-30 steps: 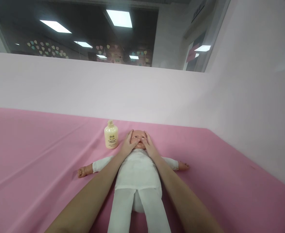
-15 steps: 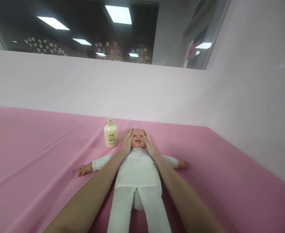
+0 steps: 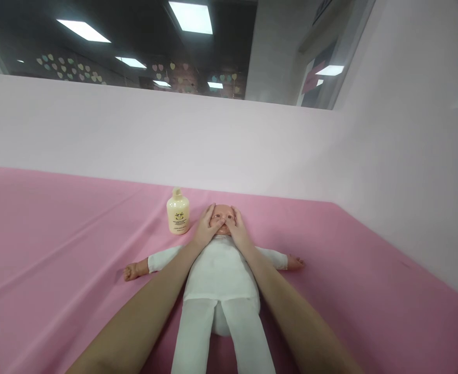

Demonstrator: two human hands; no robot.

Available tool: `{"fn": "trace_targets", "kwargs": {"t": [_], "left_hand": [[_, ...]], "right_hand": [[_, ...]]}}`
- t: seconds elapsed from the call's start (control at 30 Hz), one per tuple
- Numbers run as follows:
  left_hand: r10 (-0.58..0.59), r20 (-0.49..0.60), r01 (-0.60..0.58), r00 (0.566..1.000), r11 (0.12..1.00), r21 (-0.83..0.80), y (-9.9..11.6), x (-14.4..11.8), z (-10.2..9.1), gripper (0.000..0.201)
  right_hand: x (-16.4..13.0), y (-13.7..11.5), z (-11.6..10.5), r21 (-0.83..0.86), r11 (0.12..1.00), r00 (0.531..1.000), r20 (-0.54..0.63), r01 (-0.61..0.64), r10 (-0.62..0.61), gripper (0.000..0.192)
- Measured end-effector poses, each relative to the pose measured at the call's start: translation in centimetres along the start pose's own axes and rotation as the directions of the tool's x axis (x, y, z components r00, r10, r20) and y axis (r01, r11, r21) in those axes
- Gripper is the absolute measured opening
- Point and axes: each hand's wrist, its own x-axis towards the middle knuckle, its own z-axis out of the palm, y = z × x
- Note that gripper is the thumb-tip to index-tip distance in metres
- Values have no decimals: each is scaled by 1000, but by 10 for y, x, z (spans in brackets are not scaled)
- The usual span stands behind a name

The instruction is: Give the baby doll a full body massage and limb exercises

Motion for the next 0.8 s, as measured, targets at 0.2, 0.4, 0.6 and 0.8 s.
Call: {"fn": "trace_targets", "kwargs": {"t": [0.2, 0.4, 0.6, 0.8], "left_hand": [[6, -15, -7, 1000, 999, -34, -3, 2, 2, 68], [-30, -42, 28, 999, 998, -57, -6, 1, 2, 63], [-70, -27, 66, 997, 988, -136, -8, 0, 0, 60], [-133, 0, 128, 991, 951, -283, -13, 3, 0, 61]], "right_hand": [[-1, -4, 0, 11, 1000, 1000, -4, -21, 22, 75], [-3, -6, -1, 42, 999, 998, 61, -5, 2, 72], [-3, -2, -2, 1, 999, 998, 55, 35, -35, 70], [3, 8, -3, 30, 999, 998, 53, 37, -39, 69]]}}
